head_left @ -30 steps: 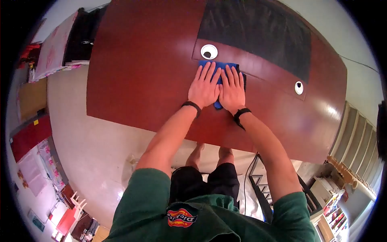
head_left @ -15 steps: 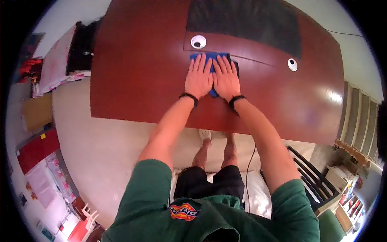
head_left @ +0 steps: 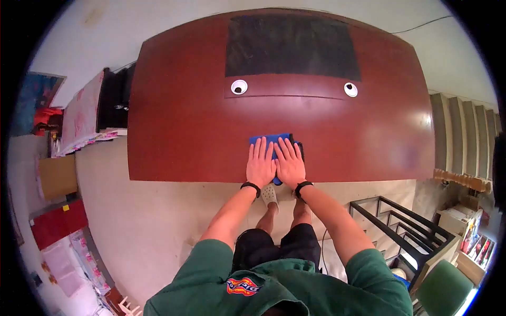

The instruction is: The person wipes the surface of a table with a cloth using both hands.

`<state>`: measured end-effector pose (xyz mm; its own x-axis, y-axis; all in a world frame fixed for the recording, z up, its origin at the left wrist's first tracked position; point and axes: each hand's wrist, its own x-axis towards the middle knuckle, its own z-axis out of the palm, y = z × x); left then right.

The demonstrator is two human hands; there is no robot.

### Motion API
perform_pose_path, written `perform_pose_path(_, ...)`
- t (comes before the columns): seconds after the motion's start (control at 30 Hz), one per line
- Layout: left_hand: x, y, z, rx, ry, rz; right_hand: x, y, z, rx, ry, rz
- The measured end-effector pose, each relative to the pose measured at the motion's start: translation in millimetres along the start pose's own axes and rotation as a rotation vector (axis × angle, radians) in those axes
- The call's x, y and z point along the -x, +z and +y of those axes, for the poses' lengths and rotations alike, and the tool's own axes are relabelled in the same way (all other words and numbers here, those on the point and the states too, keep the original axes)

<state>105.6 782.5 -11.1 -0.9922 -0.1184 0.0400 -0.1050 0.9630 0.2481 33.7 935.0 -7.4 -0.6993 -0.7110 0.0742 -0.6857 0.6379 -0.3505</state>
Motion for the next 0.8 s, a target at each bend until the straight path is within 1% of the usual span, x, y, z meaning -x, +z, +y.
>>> perform_pose_path(0.17, -12, 3, 7, 0.017, 0.055, -0.029, 6, -3, 9, -0.019, 0.048, 0.033)
perform_pose_path(0.27, -29, 7, 10, 0.063, 0.074, -0.018, -3, -9, 24, -0.033, 0.055, 0.005)
perform_pose_path(0.57, -127, 12, 19, 0.003, 0.072, 0.019, -77, -25, 91, -0.011, 0.035, 0.051)
perform_pose_path(0.6, -137, 13, 18, -0.002, 0.077, 0.022, -85, -25, 96, 0.019, 0.050, 0.024)
perform_pose_path(0.7, -159, 15, 17, -0.017, 0.074, 0.010, -103, -29, 108, 0.019, 0.042, 0.037)
perform_pose_path(0.8, -176, 15, 13, 0.041, 0.072, 0.015, -119, -31, 116, 0.014, 0.037, 0.034)
